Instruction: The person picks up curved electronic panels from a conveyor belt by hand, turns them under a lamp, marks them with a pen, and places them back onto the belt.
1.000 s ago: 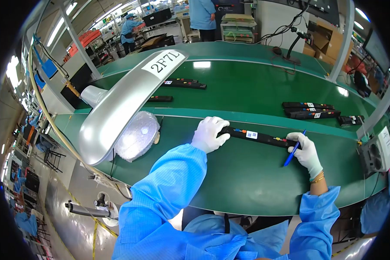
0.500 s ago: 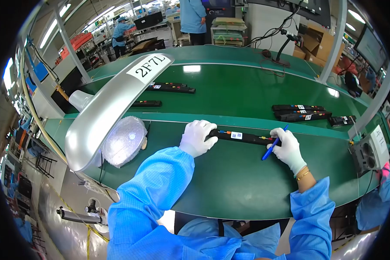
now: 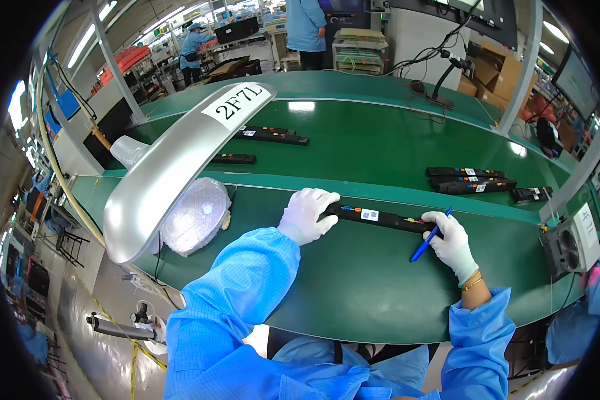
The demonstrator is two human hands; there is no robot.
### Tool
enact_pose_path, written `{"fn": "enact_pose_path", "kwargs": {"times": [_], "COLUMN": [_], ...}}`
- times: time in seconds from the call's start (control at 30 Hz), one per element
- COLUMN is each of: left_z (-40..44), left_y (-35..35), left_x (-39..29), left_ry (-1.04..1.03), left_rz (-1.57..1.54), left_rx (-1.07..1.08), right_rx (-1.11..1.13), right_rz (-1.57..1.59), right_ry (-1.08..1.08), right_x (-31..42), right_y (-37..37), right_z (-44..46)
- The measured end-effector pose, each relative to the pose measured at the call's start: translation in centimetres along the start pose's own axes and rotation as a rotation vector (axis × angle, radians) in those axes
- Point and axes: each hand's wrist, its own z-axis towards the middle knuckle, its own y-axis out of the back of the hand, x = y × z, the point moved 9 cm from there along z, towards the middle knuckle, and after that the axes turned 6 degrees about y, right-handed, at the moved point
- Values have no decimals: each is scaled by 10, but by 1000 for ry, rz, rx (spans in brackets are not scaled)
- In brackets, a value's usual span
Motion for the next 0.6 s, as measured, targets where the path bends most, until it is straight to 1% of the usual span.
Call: {"fn": "enact_pose_path", "kwargs": {"times": [0.27, 0.37, 0.47, 0.6], "left_z": [0, -1, -1, -1], "left_y": [-1, 0, 2, 2], "left_x": [1, 0, 0, 1], "left_ry": [-12, -15, -9, -14], "left_rz": [22, 23, 11, 19], "left_rx": [18, 11, 10, 2], "right_rx": [46, 32, 36, 30], "right_rz": [23, 23, 82, 67], "right_ry": [27, 49, -13, 12], "right_x": [1, 1, -2, -1], "right_y": [0, 0, -2, -3], "right_z": [-1, -2, -2, -1]}}
